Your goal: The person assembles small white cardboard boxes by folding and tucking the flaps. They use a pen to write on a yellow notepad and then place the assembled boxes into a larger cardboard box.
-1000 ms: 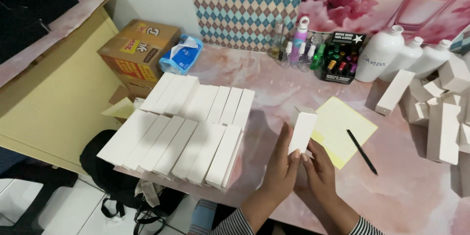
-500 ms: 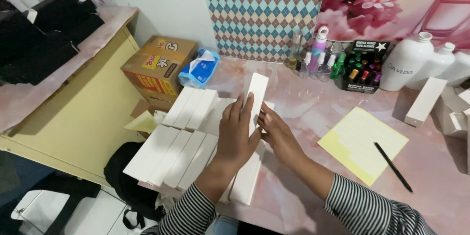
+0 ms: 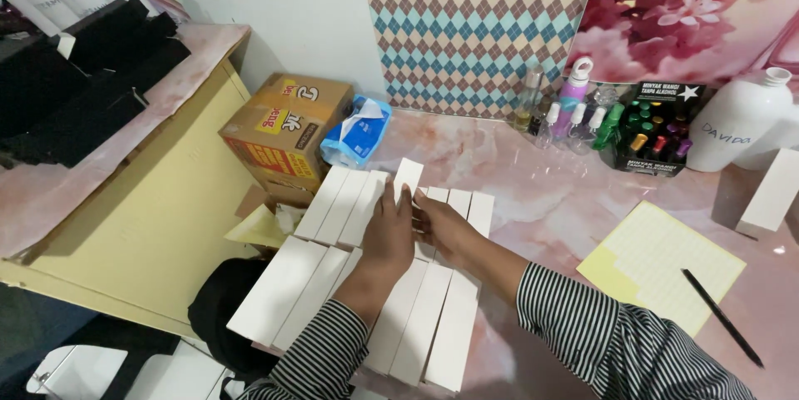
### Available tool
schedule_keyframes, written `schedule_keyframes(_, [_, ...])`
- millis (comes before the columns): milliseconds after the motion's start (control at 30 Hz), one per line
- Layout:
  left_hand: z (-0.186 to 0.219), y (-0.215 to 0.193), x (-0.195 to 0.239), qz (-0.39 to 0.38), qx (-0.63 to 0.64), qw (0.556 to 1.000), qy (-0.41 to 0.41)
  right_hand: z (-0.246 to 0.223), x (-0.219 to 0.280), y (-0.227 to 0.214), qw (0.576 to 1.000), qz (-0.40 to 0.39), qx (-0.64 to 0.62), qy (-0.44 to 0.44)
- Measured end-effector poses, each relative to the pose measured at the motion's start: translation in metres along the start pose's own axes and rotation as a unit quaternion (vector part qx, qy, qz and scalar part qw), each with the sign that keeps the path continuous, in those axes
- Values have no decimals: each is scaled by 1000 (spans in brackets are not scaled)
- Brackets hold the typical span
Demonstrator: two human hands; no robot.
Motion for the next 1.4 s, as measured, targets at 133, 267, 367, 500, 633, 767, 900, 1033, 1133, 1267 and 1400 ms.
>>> schedule_keyframes(133, [-11, 12, -4, -13, 9, 1000, 7, 13, -21, -9, 999, 19, -7, 26])
schedule_keyframes(267, [-22, 30, -6, -33, -11, 999, 3, 6, -9, 5, 998, 13, 8, 55])
schedule_keyframes(367, [-27, 37, -8, -63, -21, 998, -4, 18, -21, 0, 998, 3, 18, 60])
schedule_keyframes(500, [-28, 36, -5, -86, -42, 995, -17, 33, -36, -10, 997, 0, 38, 67])
schedule_keyframes(633, [-28, 34, -4, -86, -35, 995, -19, 25, -29, -1, 997, 1, 29, 73])
schedule_keyframes(767, [-29, 43, -8, -96, -35, 995, -24, 29, -33, -6, 997, -6, 42, 66])
schedule_keyframes(900, [-15, 28, -8, -88, -66, 994, -16, 27, -30, -15, 999, -8, 32, 39])
schedule_keyframes(1033, [19, -8, 1, -23, -55, 998, 7, 0, 0, -22, 997, -2, 80, -18])
schedule_keyframes(1133, [54, -30, 14, -4, -3, 999, 40, -35, 47, -21, 991, 43, 87, -92])
schedule_keyframes(1267, [118, -50, 36, 51, -81, 987, 131, -36, 71, -75, 972, 88, 67, -205])
schedule_keyframes(1400, [181, -52, 62, 23, -68, 981, 181, -46, 133, -114, 941, 117, 105, -300])
Point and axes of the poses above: each hand's wrist, its own x-axis away from the middle knuckle, its own y-axis out of the palm, z = x × y, the point moved 3 cm from there along -x, towards the middle knuckle, and after that the axes turned 8 degrees about -x, right-handed, at the moved point
